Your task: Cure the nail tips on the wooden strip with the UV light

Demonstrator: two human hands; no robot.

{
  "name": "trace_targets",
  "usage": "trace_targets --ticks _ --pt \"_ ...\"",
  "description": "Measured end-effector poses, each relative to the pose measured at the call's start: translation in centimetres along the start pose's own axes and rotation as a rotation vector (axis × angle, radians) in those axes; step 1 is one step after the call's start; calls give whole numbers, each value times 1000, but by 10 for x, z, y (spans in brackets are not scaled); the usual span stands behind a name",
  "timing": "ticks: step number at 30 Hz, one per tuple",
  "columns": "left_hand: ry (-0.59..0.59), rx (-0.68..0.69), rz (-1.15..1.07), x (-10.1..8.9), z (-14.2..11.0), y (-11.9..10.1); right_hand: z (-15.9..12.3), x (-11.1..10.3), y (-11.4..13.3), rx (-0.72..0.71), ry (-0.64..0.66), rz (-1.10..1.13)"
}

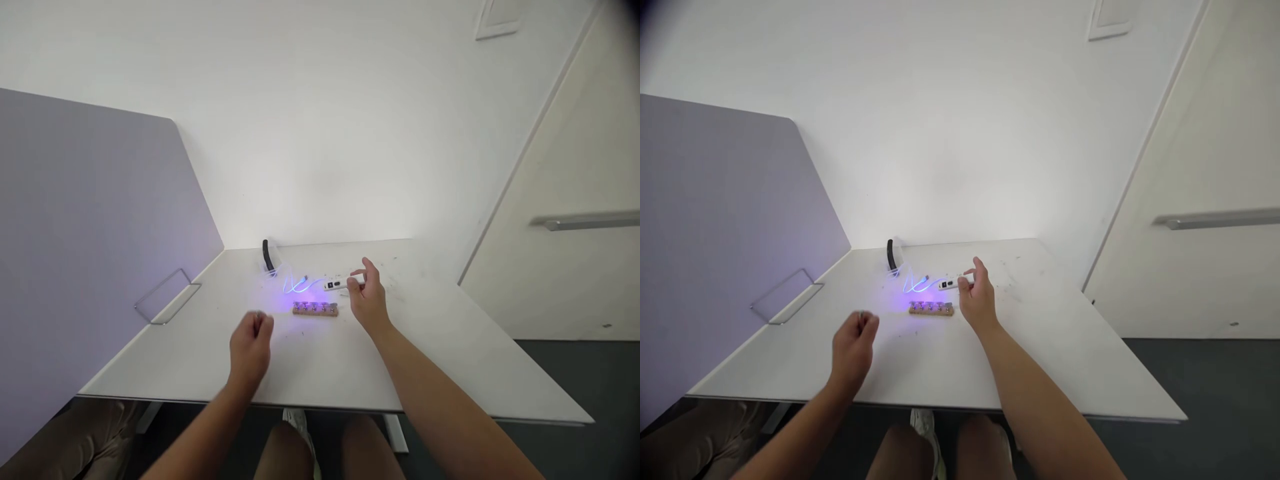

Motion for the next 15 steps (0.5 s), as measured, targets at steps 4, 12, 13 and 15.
trace_targets --ticks 4,12,13,15 --pt "-60 -90 -127 40 60 23 1 1 -1 15 11 -4" --pt "-11 -58 -83 68 89 61 1 4 -2 -3 -5 -22" --pt "-6 -62 -83 69 90 65 1 4 -2 -1 -7 -18" --pt "16 -68 -80 70 92 68 2 4 -4 5 -3 -3"
Point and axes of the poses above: each hand's wrist, its own z-axis towards the middle knuckle, its own x-axis out of the palm, y = z × x, the point moved 6 cm from there along z, towards the middle knuckle, and after that the axes turned 4 degrees about -y, right-handed, at the moved point
